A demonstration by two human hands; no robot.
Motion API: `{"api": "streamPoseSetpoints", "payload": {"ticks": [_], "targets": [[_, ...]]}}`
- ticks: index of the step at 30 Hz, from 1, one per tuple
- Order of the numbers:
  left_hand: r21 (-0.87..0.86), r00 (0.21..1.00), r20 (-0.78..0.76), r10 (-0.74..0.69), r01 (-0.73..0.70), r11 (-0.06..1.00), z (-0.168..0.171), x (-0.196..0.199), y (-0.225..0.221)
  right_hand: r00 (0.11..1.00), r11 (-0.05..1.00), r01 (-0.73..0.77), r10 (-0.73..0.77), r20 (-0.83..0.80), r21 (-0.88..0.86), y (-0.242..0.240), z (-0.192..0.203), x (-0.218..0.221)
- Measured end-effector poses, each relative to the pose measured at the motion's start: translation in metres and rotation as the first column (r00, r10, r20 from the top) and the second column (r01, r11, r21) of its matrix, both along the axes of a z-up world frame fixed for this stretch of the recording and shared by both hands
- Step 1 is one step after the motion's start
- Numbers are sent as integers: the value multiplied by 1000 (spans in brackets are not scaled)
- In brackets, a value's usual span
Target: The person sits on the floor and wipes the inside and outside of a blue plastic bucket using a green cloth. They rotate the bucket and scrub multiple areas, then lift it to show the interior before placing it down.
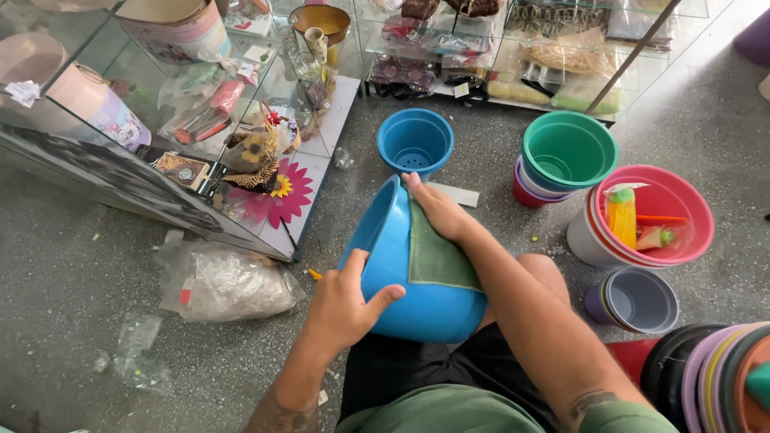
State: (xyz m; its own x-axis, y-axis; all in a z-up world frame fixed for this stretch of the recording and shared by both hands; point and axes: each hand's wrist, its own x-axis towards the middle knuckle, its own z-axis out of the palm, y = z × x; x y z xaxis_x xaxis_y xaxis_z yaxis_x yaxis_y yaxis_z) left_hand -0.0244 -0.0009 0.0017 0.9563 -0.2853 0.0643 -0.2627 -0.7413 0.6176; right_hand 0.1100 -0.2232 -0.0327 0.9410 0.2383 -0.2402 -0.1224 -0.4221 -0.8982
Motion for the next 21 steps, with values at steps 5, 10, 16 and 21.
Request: {"api": "streamPoseSetpoints", "payload": {"ticks": [5,10,16,21], "targets": [[-206,980,196,-39,80,975,-7,14,12,994,990,105,-102,-34,99,-31,-5,-45],[-185,949,314,17,44,982,-18,12,10,982,981,176,-181,56,88,-57,-30,-87],[-201,843,537,15,110,973,-29,16,15,946,962,267,-273,174,58,-54,-14,-120],[-208,967,253,-16,71,976,4,13,17,857,976,215,-170,486,-37,-22,-2,-125]]}}
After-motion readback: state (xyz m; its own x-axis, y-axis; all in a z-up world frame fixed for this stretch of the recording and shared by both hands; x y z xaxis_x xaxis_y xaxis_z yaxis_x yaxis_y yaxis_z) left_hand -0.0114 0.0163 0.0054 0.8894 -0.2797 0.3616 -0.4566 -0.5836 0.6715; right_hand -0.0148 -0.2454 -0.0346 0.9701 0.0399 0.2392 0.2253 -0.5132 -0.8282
